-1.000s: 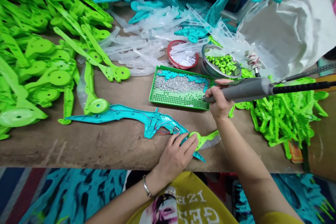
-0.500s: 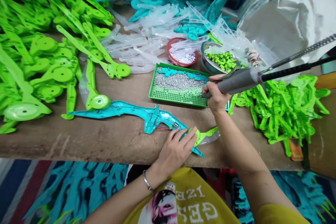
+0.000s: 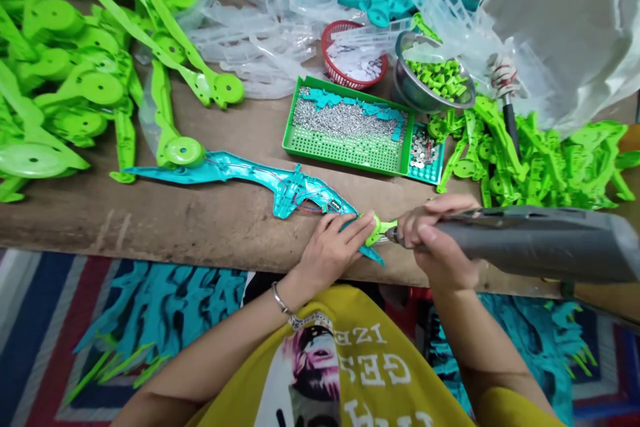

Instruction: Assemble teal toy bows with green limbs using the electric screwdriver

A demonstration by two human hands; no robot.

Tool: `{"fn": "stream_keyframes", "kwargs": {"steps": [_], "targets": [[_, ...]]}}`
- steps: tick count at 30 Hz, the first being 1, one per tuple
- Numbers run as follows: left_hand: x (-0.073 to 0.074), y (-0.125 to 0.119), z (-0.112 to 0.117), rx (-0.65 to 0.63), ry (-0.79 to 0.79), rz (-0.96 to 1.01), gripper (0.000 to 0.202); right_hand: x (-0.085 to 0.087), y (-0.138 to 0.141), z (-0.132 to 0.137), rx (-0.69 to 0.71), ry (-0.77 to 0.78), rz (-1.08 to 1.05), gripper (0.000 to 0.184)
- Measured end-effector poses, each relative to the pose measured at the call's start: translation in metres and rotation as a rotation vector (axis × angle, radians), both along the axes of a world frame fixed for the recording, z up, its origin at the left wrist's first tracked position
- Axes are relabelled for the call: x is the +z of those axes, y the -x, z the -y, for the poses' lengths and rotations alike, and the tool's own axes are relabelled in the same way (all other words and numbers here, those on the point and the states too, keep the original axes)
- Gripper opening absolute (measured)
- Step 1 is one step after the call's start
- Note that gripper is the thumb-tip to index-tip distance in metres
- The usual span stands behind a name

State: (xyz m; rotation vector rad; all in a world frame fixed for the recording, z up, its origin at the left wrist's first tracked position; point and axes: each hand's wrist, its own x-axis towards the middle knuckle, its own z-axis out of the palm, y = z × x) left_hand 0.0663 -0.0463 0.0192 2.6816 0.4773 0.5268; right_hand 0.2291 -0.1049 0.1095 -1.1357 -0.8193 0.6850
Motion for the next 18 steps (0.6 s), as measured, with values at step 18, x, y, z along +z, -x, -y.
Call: {"fn": "stream_keyframes", "kwargs": {"steps": [18], "targets": [[0.001,-0.002,-0.001,0.014,0.011,0.024,0.041,-0.030,0.007,0.018,0.094,0.150,0.075,0.020]]}}
